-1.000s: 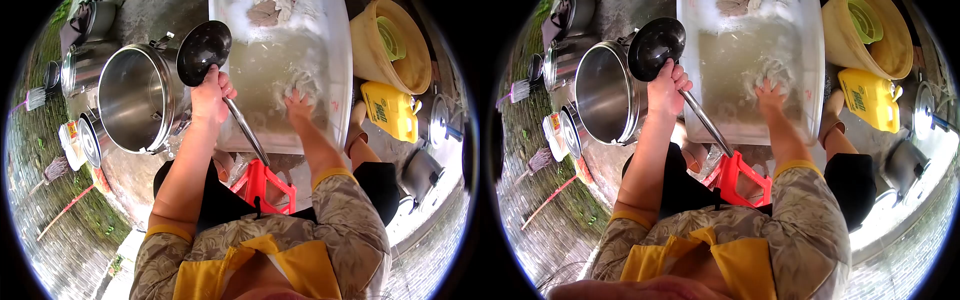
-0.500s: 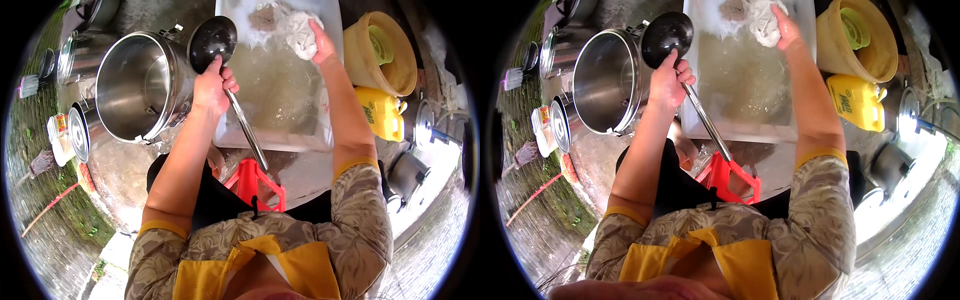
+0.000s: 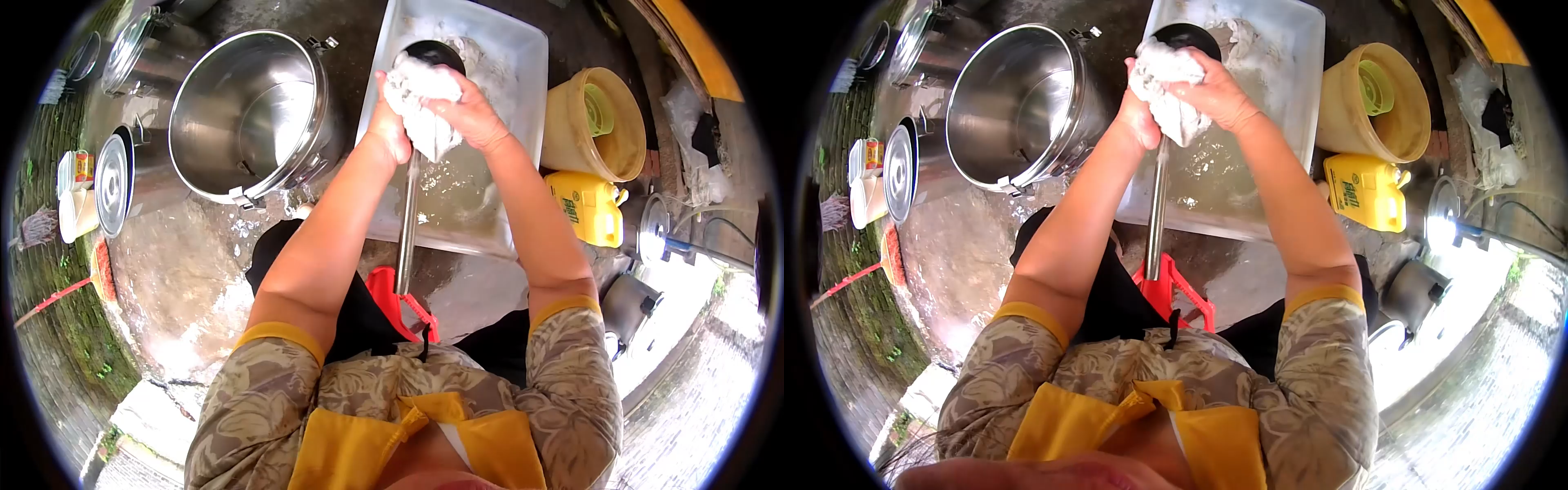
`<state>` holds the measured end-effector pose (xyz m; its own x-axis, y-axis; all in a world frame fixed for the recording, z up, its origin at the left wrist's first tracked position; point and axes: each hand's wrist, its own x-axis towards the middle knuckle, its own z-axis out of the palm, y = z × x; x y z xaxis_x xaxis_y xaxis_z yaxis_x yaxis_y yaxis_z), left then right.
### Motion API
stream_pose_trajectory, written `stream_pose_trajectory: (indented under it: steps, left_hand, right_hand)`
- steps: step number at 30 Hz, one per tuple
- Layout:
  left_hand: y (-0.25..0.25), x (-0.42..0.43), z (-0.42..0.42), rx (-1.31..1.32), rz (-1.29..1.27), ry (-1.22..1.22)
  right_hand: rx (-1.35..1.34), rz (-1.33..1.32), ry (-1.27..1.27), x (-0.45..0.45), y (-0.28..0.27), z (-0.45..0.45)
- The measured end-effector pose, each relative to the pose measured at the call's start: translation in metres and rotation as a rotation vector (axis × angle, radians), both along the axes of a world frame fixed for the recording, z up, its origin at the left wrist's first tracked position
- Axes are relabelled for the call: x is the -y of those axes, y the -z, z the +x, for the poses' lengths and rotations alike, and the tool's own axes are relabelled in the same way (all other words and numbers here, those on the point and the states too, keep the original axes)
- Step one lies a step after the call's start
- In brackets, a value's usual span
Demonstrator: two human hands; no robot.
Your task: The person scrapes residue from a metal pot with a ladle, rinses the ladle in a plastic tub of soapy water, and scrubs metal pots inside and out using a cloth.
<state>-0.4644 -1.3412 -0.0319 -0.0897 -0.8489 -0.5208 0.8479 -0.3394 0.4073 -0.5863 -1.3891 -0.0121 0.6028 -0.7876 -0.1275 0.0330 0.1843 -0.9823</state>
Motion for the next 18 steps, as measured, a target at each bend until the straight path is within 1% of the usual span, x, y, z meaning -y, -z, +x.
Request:
stream_pose_trajectory:
  steps: [1,3,4,6,7,9,10,11,14,15,17,18]
  left_hand:
    - [0.015,0.000,0.006,0.060,0.031,0.089]
    - [0.009,-0.006,0.019,0.072,-0.035,0.317]
    - [0.005,-0.007,0.016,0.070,-0.041,0.315]
    - [-0.010,-0.011,0.008,0.134,0.031,0.247]
    - [-0.012,-0.008,0.005,0.132,0.021,0.256]
    - [-0.006,-0.009,0.001,0.186,0.159,0.221]
    - [0.000,-0.009,-0.003,0.167,0.134,0.171]
    - [0.003,-0.007,-0.005,0.170,0.137,0.172]
    - [0.008,-0.001,-0.007,0.267,0.197,0.106]
    - [0.008,-0.001,-0.007,0.268,0.204,0.102]
    - [0.009,-0.001,-0.007,0.401,0.226,0.042]
    - [0.010,-0.002,-0.005,0.389,0.266,0.025]
  right_hand:
    - [-0.148,-0.462,-0.010,0.009,0.020,0.005]
    - [-0.249,-0.448,0.003,0.010,0.022,0.011]
    - [-0.252,-0.455,0.002,0.013,0.022,0.014]
    - [-0.479,-0.713,0.000,0.017,0.021,0.020]
    - [-0.485,-0.721,0.009,0.020,0.020,0.020]
    - [-0.688,-0.857,0.118,0.016,0.020,0.031]
    - [-0.857,-0.884,0.273,0.015,0.021,0.041]
    - [-0.854,-0.881,0.273,0.015,0.020,0.044]
    - [-0.948,-0.810,0.466,0.017,0.019,0.052]
    - [-0.946,-0.807,0.459,0.018,0.022,0.050]
    - [-1.111,-0.875,0.251,0.022,0.032,0.038]
    - [-1.106,-0.914,0.083,0.026,0.039,0.018]
